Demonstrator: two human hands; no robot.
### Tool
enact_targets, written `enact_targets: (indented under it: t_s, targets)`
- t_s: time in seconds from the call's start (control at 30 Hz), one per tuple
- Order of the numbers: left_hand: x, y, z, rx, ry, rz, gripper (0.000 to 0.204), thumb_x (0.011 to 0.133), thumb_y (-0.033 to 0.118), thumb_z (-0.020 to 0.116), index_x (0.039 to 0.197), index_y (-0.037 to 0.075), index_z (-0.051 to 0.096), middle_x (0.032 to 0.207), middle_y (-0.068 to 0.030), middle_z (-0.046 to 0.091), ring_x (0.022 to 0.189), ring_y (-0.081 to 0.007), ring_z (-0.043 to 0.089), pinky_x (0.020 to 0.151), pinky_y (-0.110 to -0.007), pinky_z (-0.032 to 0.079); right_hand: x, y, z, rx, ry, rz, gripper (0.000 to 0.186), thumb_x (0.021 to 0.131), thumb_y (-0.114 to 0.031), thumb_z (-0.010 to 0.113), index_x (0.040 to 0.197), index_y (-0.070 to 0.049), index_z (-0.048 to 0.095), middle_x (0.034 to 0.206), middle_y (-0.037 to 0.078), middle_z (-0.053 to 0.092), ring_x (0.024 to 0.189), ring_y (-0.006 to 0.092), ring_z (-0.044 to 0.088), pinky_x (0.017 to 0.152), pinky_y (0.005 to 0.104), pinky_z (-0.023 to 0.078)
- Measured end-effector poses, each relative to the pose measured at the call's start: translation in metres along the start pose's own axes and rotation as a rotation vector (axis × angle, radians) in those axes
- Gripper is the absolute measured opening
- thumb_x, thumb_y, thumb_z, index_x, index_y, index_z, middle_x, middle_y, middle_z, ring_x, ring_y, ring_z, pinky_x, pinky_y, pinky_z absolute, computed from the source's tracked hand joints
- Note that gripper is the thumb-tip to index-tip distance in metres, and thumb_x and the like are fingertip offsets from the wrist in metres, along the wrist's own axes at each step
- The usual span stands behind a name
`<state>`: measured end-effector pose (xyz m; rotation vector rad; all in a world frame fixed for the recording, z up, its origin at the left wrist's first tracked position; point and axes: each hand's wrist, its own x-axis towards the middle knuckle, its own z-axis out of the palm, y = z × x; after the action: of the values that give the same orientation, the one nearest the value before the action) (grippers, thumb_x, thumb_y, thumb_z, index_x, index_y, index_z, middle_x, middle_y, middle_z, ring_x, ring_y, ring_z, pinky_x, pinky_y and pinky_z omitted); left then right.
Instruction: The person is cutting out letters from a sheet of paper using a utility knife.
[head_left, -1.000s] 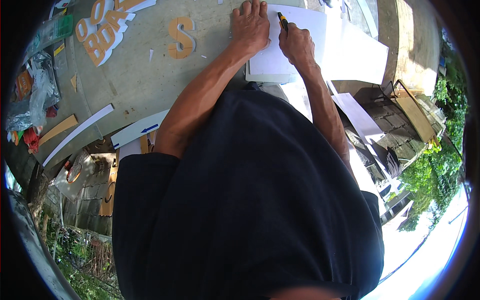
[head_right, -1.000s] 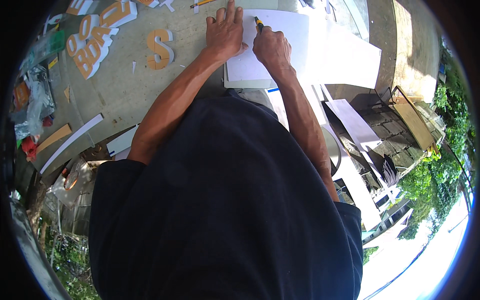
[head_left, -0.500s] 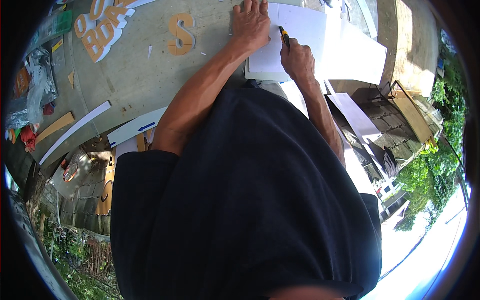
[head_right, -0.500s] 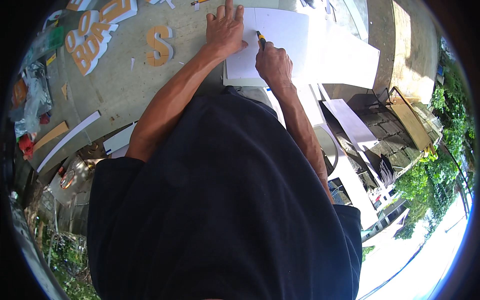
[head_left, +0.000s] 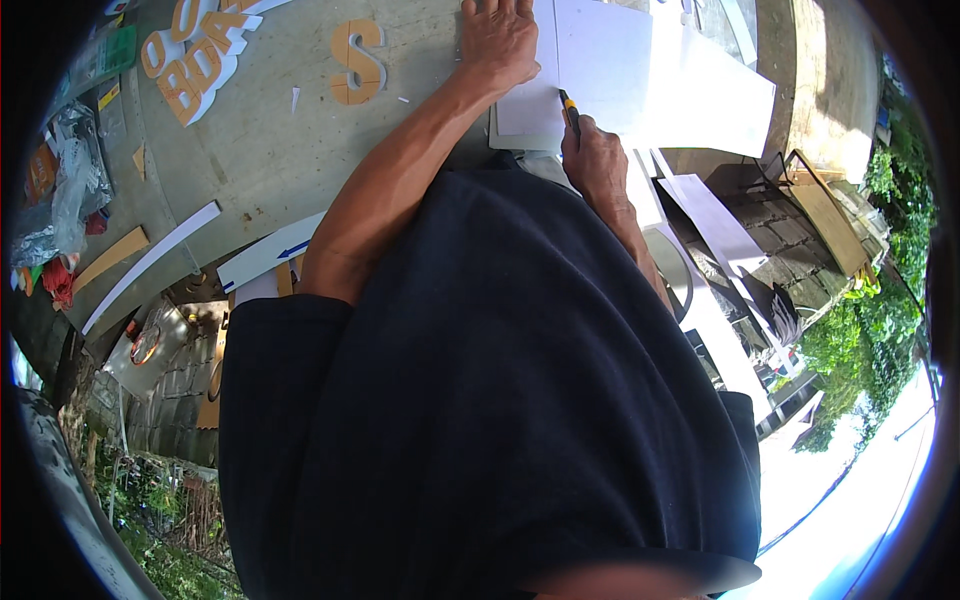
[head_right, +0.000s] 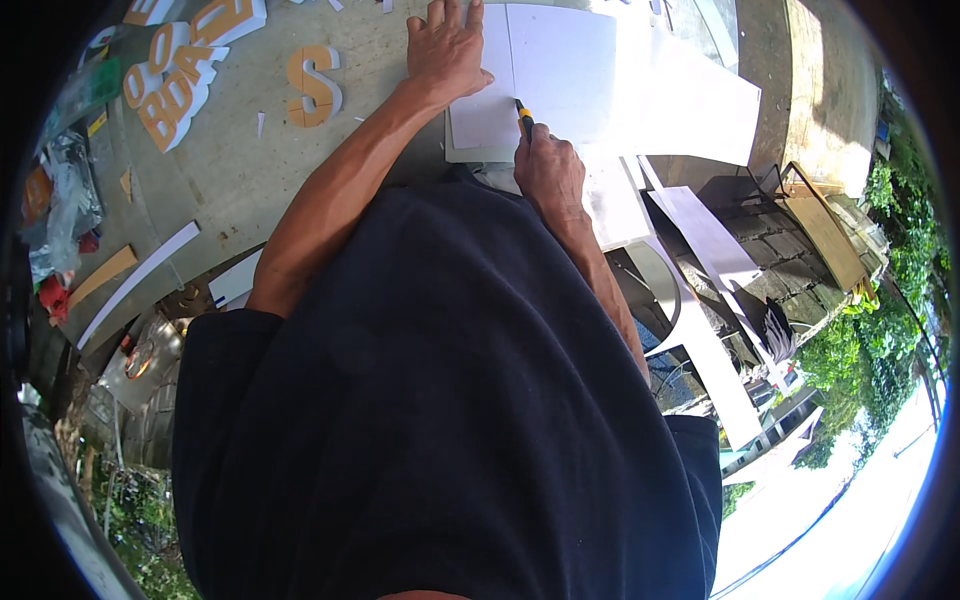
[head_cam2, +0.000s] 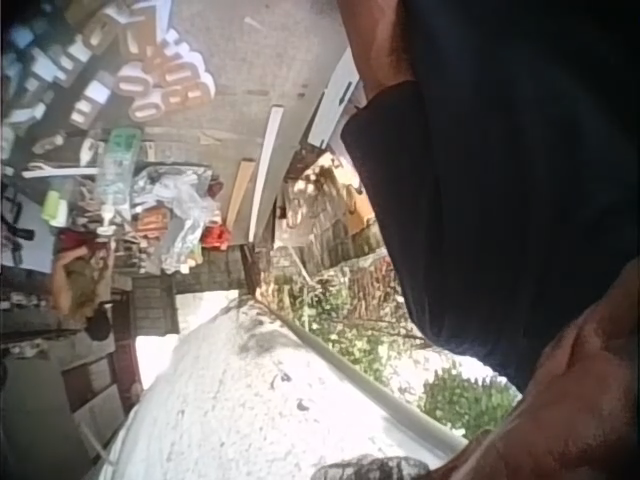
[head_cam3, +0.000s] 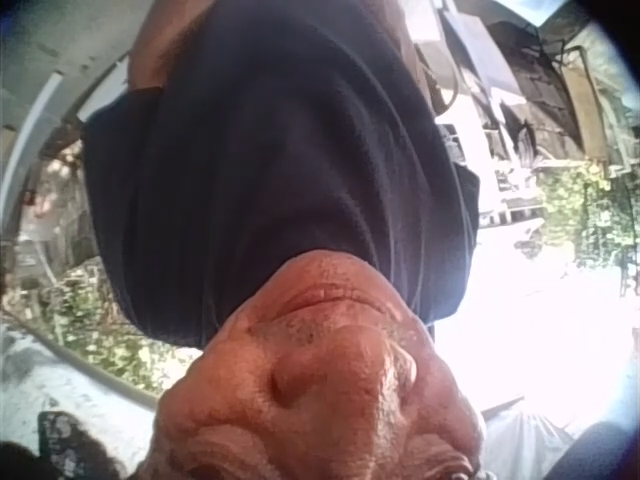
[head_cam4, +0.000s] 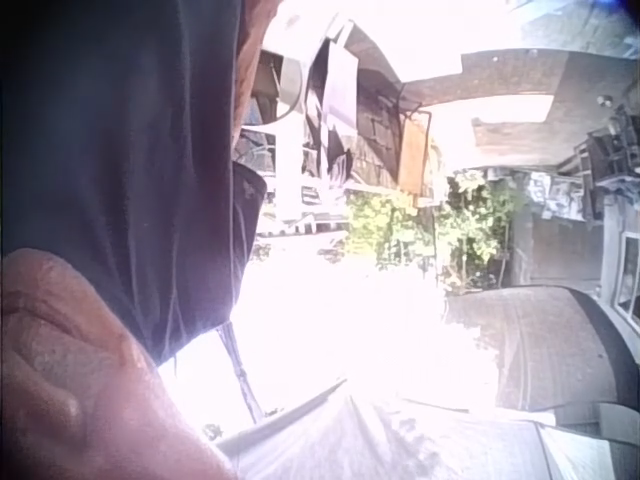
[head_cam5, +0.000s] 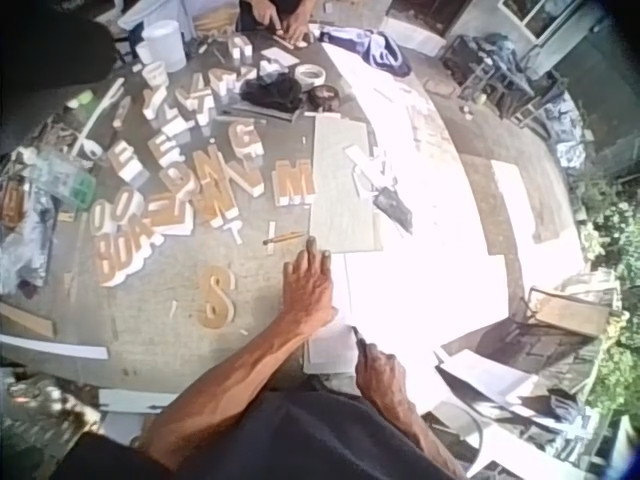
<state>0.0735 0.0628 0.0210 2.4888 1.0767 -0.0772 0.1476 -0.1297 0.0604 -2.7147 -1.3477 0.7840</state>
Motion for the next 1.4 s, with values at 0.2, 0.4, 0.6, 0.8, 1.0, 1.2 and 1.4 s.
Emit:
enact_targets:
  t_s: [0.2,0.4,0.6,0.8,1.0,1.2,1.4]
  targets:
    - [-0.001,0.0,-0.006,-0.024,-0.054,-0.014,0.107,0.066,0.031,0.092,0.154,0.0,0.039,0.166,-0.025,0.024,0.147,-0.0369,0.033,0.116,-0.051,0.034,-0.032,0.006,0.007,0.04,-0.047,0.075,0.023,0.098,-0.022,0.059,0.096,0.001,0.061,0.089,0.024,0.072,0.079,0.0447,0.071,0.073,0.0547,0.056]
    - [0.001,0.001,-0.006,0.006,-0.071,-0.006,0.112,0.068,0.035,0.093,0.157,-0.001,0.034,0.166,-0.0261,0.021,0.15,-0.0387,0.029,0.119,-0.056,0.031,-0.049,0.021,0.017,0.129,-0.027,0.045,0.019,0.097,-0.02,0.062,0.096,-0.002,0.06,0.088,0.024,0.072,0.079,0.0443,0.071,0.073,0.0544,0.055]
    - [-0.003,0.009,-0.019,0.056,-0.095,0.008,0.098,0.074,0.039,0.089,0.152,0.001,0.044,0.164,-0.0232,0.031,0.145,-0.0386,0.036,0.115,-0.055,0.034,-0.066,0.032,0.018,0.174,0.003,0.038,0.017,0.097,-0.019,0.062,0.096,-0.002,0.06,0.084,0.022,0.072,0.077,0.0445,0.07,0.07,0.055,0.054]
    - [0.002,-0.011,0.027,0.083,0.058,0.095,0.108,0.071,0.039,0.093,0.158,0.008,0.036,0.165,-0.0237,0.03,0.148,-0.0423,0.03,0.11,-0.064,0.031,-0.081,0.077,0.005,0.898,0.039,0.321,0.028,0.105,-0.029,0.059,0.11,-0.002,0.062,0.078,0.008,0.069,0.071,0.0185,0.069,0.062,0.0348,0.052]
    - [0.013,-0.001,0.013,-0.065,0.305,0.283,0.088,0.077,0.023,0.085,0.15,0.001,0.043,0.149,-0.0178,0.054,0.134,-0.0371,0.047,0.109,-0.05,0.039,-0.019,0.196,0.02,1.671,0.425,0.679,0.037,0.088,-0.033,0.085,0.096,-0.007,0.059,0.074,0.002,0.057,0.058,0.0115,0.056,0.053,0.03,0.049]
    - [0.066,0.063,0.036,0.02,0.127,0.295,0.067,0.074,0.029,0.085,0.129,0.0,0.06,0.118,-0.0163,0.069,0.121,-0.0335,0.054,0.096,-0.05,0.038,0.036,0.328,0.017,1.99,0.332,0.561,0.019,0.098,-0.029,0.074,0.102,-0.014,0.062,0.095,0.001,0.069,0.06,0.0071,0.053,0.053,0.0222,0.049]
    - [0.073,0.079,0.038,-0.047,0.13,0.239,0.019,0.078,0.007,0.062,0.094,0.002,0.071,0.076,-0.0157,0.07,0.098,-0.0356,0.059,0.083,-0.052,0.038,0.08,0.381,0.024,1.99,0.228,0.593,0.016,0.098,-0.022,0.074,0.091,-0.01,0.066,0.068,0.002,0.057,0.06,0.0144,0.054,0.055,0.0271,0.048]
